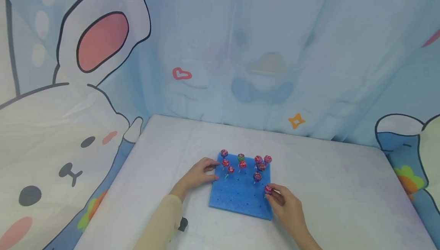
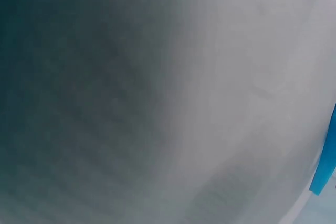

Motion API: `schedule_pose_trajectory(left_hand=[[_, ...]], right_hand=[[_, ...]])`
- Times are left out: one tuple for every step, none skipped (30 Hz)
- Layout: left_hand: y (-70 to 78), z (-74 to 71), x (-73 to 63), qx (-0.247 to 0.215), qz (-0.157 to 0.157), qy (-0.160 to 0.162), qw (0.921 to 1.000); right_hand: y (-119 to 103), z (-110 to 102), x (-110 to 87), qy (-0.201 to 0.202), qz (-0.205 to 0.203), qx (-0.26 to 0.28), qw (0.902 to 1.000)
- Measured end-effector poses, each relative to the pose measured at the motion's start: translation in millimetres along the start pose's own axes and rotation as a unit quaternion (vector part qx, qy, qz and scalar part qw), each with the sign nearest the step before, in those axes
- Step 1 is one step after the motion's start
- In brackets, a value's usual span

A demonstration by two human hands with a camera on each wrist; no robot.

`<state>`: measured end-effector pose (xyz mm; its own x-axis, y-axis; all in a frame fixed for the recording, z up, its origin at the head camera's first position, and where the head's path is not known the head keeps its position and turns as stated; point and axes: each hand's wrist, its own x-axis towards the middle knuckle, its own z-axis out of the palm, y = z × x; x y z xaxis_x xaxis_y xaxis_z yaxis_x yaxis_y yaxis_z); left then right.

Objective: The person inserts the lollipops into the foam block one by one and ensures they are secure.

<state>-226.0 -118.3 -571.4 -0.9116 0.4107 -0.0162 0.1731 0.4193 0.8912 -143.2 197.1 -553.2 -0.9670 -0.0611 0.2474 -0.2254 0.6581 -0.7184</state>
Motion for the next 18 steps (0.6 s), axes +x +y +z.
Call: schedule_pose_trajectory(left_hand=[[0.1, 0.1, 0.0, 0.000, 0.003, 0.000, 1.0000], [0.4, 0.1, 0.0, 0.000, 0.003, -0.001, 1.0000], [0.7, 0.1, 0.0, -0.001, 0.003, -0.002, 1.0000], [1.0, 0.2, 0.1, -0.002, 0.003, -0.003, 1.0000], [1.2, 0.4, 0.3, -0.001, 0.000, -0.004, 1.0000], [1.3, 0.4, 0.4, -0.001, -0.001, -0.004, 1.0000], [1.2, 0.5, 0.5, -0.001, -0.001, -0.005, 1.0000], [1.1, 0.5, 0.5, 0.000, -0.001, -0.006, 1.0000], [1.0, 0.5, 0.6, 0.000, -0.001, -0.006, 1.0000], [0.9, 0.5, 0.6, 0.002, -0.002, -0.006, 1.0000], [0.6, 0.4, 0.6, 0.003, -0.002, -0.007, 1.0000], [0.5, 0.2, 0.6, 0.004, -0.002, -0.007, 1.0000], [1.0, -0.4, 0.3, 0.004, -0.002, -0.006, 1.0000], [1.8, -1.2, -0.4, 0.002, -0.002, -0.006, 1.0000], [2.5, -2.0, -0.8, 0.001, -0.006, -0.004, 1.0000], [4.1, -2.8, -1.7, -0.006, -0.009, 0.000, 0.9999], [5.0, -3.8, -2.2, -0.012, -0.013, 0.004, 0.9998], [6.2, -4.7, -2.9, -0.017, -0.018, 0.007, 0.9997]], right_hand=[[0, 0, -0.4, 0.000, 0.002, 0.001, 1.0000], [0, 0, -0.7, 0.000, 0.005, 0.002, 1.0000], [0, 0, -1.1, 0.000, 0.007, 0.002, 1.0000], [0, 1, -1.4, -0.001, 0.010, 0.003, 0.9999], [0, 1, -1.6, -0.003, 0.013, 0.007, 0.9999], [0, 1, -1.8, -0.005, 0.017, 0.009, 0.9998], [0, 1, -1.9, -0.007, 0.020, 0.011, 0.9997], [0, 1, -1.7, -0.009, 0.023, 0.014, 0.9996], [0, 0, -1.5, -0.010, 0.026, 0.017, 0.9995], [0, 0, -1.3, -0.011, 0.029, 0.019, 0.9993], [0, -1, -0.9, -0.010, 0.029, 0.022, 0.9993], [1, -2, -0.1, -0.007, 0.027, 0.022, 0.9994], [1, -3, 0.9, -0.001, 0.023, 0.021, 0.9995], [2, -5, 2.4, 0.005, 0.019, 0.018, 0.9996], [2, -7, 4.5, 0.013, 0.019, 0.013, 0.9997], [4, -9, 7.5, 0.020, 0.020, 0.005, 0.9996], [6, -11, 11.1, 0.029, 0.022, -0.002, 0.9993], [8, -13, 15.3, 0.036, 0.026, -0.013, 0.9989]])
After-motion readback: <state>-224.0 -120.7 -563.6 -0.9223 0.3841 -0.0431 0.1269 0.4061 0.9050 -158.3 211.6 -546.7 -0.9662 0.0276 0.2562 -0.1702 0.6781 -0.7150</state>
